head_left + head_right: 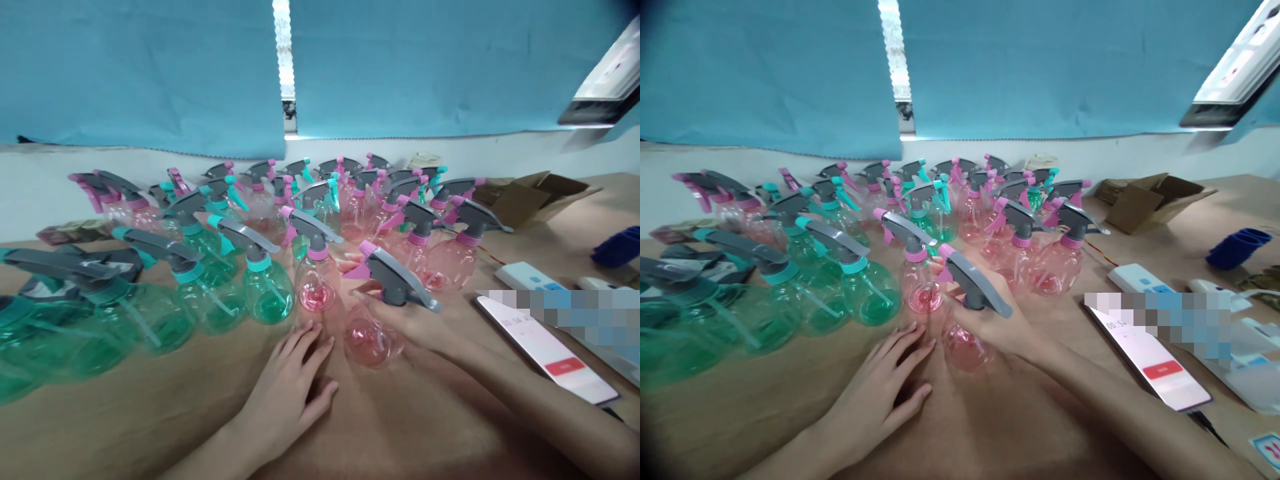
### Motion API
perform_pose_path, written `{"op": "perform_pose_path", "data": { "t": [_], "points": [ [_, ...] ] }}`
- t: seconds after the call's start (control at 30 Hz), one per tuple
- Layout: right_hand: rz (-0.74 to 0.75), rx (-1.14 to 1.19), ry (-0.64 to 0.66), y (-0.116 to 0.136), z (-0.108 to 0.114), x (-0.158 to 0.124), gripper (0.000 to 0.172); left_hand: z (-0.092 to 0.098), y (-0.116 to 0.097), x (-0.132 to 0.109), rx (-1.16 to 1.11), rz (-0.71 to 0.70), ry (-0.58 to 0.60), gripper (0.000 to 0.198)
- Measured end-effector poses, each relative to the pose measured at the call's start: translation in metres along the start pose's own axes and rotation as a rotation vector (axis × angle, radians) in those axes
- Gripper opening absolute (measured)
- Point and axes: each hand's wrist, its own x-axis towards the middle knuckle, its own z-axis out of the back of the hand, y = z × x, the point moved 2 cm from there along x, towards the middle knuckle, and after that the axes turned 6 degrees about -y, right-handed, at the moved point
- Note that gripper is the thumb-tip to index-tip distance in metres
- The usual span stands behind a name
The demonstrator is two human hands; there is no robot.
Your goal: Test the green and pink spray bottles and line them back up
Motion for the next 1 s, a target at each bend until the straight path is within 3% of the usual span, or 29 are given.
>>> {"op": "perform_pose_path", "data": {
  "t": [0.13,0.37,0.73,1.0],
  "points": [
    [0.016,-0.005,-0.001,-0.004,-0.001,-0.001,0.012,-0.001,0.000,-0.001,0.000,0.003,-0.012,0.047],
    [0.034,0.035,0.015,0.006,0.000,0.000,0.003,-0.001,0.000,-0.001,-0.001,0.004,-0.010,0.047],
    [0.011,-0.036,0.031,-0.010,-0.001,-0.002,0.013,0.002,-0.001,0.000,-0.011,0.010,-0.026,0.045],
    [-0.010,-0.181,0.037,0.017,0.007,0.005,0.006,0.000,0.000,-0.001,-0.021,0.003,-0.032,0.046]
  ]
}}
